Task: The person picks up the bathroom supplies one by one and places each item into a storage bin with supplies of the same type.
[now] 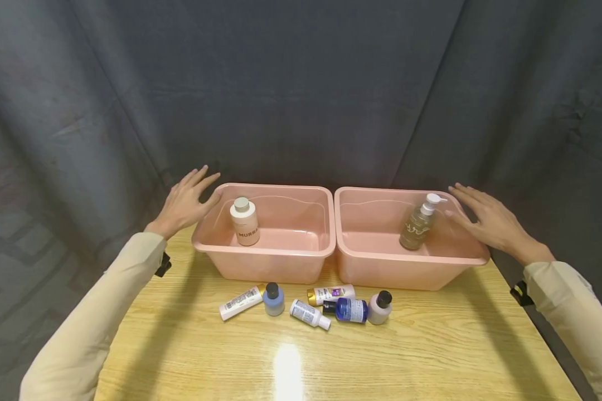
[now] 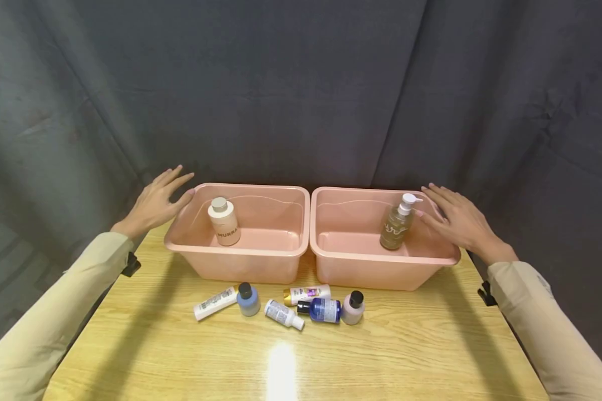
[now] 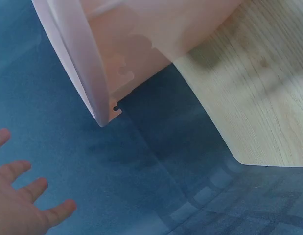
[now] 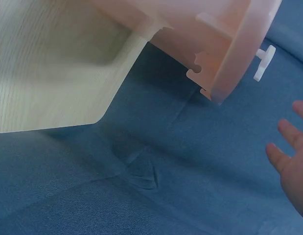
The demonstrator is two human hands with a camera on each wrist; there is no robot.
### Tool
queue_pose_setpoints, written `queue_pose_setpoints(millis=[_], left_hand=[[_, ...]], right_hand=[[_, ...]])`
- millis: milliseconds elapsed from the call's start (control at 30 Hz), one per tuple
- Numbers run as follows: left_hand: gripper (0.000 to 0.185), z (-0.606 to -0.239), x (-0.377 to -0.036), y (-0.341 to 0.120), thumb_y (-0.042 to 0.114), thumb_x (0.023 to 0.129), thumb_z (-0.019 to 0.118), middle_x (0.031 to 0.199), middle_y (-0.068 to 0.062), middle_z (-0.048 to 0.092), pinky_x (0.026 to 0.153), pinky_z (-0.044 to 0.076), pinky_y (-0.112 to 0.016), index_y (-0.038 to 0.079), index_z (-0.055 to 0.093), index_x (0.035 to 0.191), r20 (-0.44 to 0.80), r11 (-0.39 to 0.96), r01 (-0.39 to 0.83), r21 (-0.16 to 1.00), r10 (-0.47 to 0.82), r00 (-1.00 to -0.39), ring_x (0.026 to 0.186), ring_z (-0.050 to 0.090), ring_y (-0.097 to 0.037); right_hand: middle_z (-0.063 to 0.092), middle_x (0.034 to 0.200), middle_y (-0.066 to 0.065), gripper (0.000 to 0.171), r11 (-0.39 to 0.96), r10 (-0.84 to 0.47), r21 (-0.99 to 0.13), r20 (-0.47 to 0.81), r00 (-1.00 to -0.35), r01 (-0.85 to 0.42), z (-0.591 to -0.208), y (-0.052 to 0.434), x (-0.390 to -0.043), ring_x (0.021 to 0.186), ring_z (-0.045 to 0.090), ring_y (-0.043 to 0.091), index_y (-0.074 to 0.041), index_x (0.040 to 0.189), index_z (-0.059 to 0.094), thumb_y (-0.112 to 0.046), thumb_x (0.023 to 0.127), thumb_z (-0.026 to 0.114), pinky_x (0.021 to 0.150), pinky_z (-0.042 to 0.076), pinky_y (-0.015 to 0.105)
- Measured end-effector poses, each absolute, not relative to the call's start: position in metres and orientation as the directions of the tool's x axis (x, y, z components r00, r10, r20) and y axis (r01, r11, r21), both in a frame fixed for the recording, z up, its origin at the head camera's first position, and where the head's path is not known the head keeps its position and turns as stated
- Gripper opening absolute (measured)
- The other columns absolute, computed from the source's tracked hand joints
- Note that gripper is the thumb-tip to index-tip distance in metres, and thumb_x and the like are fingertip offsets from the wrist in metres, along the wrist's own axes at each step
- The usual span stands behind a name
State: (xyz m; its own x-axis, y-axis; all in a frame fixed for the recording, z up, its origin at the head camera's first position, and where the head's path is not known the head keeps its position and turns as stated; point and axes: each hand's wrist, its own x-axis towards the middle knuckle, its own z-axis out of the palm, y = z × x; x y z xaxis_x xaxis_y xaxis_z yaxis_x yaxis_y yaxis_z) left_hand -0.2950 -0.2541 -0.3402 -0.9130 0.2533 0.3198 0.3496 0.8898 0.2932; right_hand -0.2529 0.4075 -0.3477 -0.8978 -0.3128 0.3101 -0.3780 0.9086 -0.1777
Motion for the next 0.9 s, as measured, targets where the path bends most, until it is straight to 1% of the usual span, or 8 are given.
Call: queue_pose_setpoints(millis=[167, 367, 567, 733, 900], left_hand=[[0.073, -0.341, -0.292, -0.253, 0.065, 0.097, 0.039, 0.163, -0.012, 0.019, 0.110, 0.011, -0.072, 0.015, 0.041, 0.152, 0.310, 0.885, 0.348, 0.309, 0.252, -0.917, 0.148, 0.014, -0.038], [0.070, -0.342, -0.288, -0.253, 0.060, 0.099, 0.040, 0.162, -0.015, 0.021, 0.110, 0.013, -0.071, 0.014, 0.043, 0.151, 0.317, 0.880, 0.362, 0.307, 0.264, -0.911, 0.148, 0.016, -0.040], [0.066, -0.343, -0.285, -0.254, 0.055, 0.100, 0.043, 0.163, -0.013, 0.019, 0.110, 0.013, -0.071, 0.015, 0.042, 0.152, 0.300, 0.876, 0.358, 0.324, 0.263, -0.917, 0.148, 0.015, -0.039], [0.061, -0.344, -0.283, -0.253, 0.048, 0.100, 0.049, 0.162, -0.014, 0.022, 0.109, 0.016, -0.071, 0.015, 0.042, 0.151, 0.307, 0.865, 0.377, 0.330, 0.279, -0.910, 0.148, 0.016, -0.039], [0.060, -0.346, -0.281, -0.253, 0.047, 0.100, 0.050, 0.162, -0.012, 0.024, 0.108, 0.018, -0.071, 0.016, 0.044, 0.151, 0.321, 0.852, 0.400, 0.336, 0.296, -0.900, 0.147, 0.018, -0.038]], right_hand=[[0.032, 0.156, 0.020, 0.070, 0.906, -0.317, -0.182, 0.301, -0.899, -0.381, -0.350, 0.408, -0.250, 0.140, 0.029, 0.047, -0.014, 0.155, 0.035, -0.038, 0.095, 0.063, 0.109, 0.021, 0.068], [0.029, 0.158, 0.019, 0.072, 0.905, -0.312, -0.204, 0.279, -0.908, -0.374, -0.350, 0.408, -0.244, 0.141, 0.026, 0.047, -0.015, 0.156, 0.032, -0.040, 0.095, 0.062, 0.110, 0.019, 0.068], [0.030, 0.158, 0.019, 0.073, 0.900, -0.311, -0.226, 0.268, -0.912, -0.374, -0.350, 0.406, -0.240, 0.141, 0.027, 0.047, -0.016, 0.155, 0.033, -0.039, 0.093, 0.065, 0.107, 0.022, 0.070], [0.030, 0.157, 0.020, 0.074, 0.898, -0.309, -0.234, 0.268, -0.912, -0.373, -0.352, 0.407, -0.238, 0.140, 0.028, 0.048, -0.016, 0.155, 0.035, -0.040, 0.092, 0.067, 0.105, 0.023, 0.071], [0.027, 0.159, 0.019, 0.076, 0.896, -0.302, -0.260, 0.239, -0.923, -0.360, -0.355, 0.410, -0.235, 0.141, 0.026, 0.049, -0.021, 0.157, 0.031, -0.040, 0.093, 0.067, 0.104, 0.021, 0.074]])
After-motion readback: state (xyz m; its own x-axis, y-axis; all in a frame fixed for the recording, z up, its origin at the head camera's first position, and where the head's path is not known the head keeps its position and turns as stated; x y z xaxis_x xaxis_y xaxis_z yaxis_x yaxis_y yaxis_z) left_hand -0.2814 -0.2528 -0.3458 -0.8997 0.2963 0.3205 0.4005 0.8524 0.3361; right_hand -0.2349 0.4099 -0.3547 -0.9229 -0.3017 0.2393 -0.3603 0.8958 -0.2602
